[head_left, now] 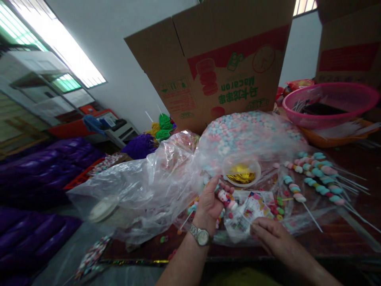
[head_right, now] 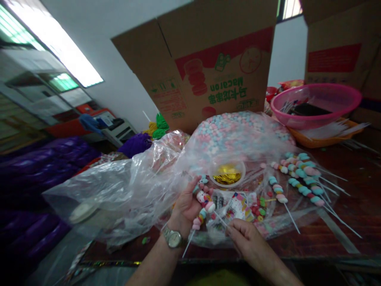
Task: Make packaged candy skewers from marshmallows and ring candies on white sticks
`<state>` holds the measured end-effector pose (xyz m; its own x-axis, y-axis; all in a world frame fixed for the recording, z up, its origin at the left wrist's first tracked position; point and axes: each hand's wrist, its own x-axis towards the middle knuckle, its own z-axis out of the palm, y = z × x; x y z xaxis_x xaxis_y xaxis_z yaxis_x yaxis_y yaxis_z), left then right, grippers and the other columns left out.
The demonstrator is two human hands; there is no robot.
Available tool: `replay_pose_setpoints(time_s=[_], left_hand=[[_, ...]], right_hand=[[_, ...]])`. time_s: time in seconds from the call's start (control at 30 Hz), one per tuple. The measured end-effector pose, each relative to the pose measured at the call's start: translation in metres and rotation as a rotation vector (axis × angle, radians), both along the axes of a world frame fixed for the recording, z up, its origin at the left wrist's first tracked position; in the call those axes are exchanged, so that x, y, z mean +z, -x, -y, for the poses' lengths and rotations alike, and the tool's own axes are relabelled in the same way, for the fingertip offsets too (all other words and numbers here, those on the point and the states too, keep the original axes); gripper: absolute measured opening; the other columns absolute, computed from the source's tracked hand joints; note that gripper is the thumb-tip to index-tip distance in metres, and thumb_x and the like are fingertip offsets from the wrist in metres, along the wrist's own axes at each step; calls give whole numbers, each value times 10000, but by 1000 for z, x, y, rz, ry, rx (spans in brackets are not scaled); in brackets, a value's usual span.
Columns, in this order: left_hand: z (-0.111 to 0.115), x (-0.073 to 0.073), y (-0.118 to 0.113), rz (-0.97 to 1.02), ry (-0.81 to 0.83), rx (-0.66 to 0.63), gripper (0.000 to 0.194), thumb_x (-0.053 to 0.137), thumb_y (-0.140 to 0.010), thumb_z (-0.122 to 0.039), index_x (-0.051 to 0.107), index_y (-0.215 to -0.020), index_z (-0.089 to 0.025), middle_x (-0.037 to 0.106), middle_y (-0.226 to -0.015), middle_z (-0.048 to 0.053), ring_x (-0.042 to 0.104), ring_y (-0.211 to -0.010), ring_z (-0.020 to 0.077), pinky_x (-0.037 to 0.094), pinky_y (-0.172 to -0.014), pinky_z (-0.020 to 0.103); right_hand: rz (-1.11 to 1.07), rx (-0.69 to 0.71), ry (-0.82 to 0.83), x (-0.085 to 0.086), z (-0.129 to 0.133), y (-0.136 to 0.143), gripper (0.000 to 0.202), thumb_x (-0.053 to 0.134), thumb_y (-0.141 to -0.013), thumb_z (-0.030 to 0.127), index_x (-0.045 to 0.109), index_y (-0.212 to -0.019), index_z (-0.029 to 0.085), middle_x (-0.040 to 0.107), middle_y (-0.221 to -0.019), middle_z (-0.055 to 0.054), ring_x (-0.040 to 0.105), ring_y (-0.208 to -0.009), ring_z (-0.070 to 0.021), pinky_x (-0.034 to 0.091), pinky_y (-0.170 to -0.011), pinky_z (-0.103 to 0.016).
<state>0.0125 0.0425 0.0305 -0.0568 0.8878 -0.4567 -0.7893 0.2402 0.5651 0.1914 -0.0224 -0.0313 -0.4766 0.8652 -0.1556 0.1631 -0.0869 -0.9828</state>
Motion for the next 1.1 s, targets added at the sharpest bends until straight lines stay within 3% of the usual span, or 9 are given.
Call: replay_pose_setpoints(time_s=[0.17, 0.3, 0.37, 0.5, 0.63, 0.73, 0.8, 0.93, 1.1], left_hand=[[1, 4, -4, -11, 82, 106, 206, 582, -828, -254, 504, -670, -148, 491, -468, -38, 519, -412, 118, 499, -498, 294], [5, 0, -10, 12, 92, 105, 244, 604, -811, -334, 490, -685, -159, 483, -461, -45, 522, -408, 125, 490, -482, 284], [5, -1, -12, 22, 99, 124, 274, 616, -796, -372, 487, -684, -158, 477, -461, -50, 518, -413, 115, 504, -512, 291], [4, -3, -14, 48, 65, 143, 341, 628, -759, -464, 501, -693, -154, 476, -483, -51, 505, -432, 94, 512, -549, 284], [3, -6, -16, 83, -125, 101, 441, 565, -741, -585, 476, -637, -165, 452, -479, -51, 481, -438, 82, 498, -546, 244], [5, -7, -18, 123, -192, 33, 474, 546, -716, -637, 482, -644, -173, 450, -484, -51, 490, -455, 90, 503, -558, 249], [7, -8, -20, 150, -173, -5, 472, 552, -710, -641, 488, -655, -176, 452, -483, -51, 495, -458, 95, 505, -563, 257], [10, -11, -24, 124, -140, -21, 433, 572, -722, -609, 501, -688, -184, 483, -482, -49, 518, -470, 108, 507, -592, 280], [15, -19, -40, -19, -155, 0, 463, 559, -715, -634, 473, -676, -181, 480, -447, -53, 504, -430, 112, 484, -579, 286]], right_hand=[[505, -138, -765, -8, -5, -13, 275, 339, -894, 232, 578, -767, 184, 617, -638, -40, 557, -572, -151, 367, -550, -244], [609, -220, -1140, -21, -5, -11, 273, 364, -833, 92, 616, -929, 139, 659, -668, -62, 577, -548, -158, 376, -556, -255], [636, -259, -1208, -25, -2, -7, 309, 371, -791, 47, 619, -958, 126, 658, -654, -67, 577, -542, -171, 370, -561, -271], [580, -146, -916, -20, 8, 1, 276, 354, -826, 98, 623, -874, 144, 633, -626, -66, 575, -574, -190, 357, -561, -285], [168, 32, -243, -3, 16, 7, 315, 369, -898, 344, 537, -692, 176, 541, -551, -8, 489, -521, -128, 312, -481, -229], [-213, 92, 286, 1, 17, 10, 331, 414, -858, 478, 519, -743, 186, 332, -382, 85, 256, -337, -77, 190, -367, -207], [-409, 104, 479, -1, 15, 10, 323, 460, -820, 511, 509, -781, 193, 252, -343, 121, 145, -298, -66, 151, -335, -206], [-350, 35, 388, -3, 7, 7, 351, 463, -815, 538, 495, -749, 194, 259, -356, 118, 159, -312, -65, 142, -344, -204], [55, -113, -179, 7, 0, 16, 359, 397, -870, 463, 469, -649, 189, 489, -582, 7, 448, -566, -129, 332, -518, -230]])
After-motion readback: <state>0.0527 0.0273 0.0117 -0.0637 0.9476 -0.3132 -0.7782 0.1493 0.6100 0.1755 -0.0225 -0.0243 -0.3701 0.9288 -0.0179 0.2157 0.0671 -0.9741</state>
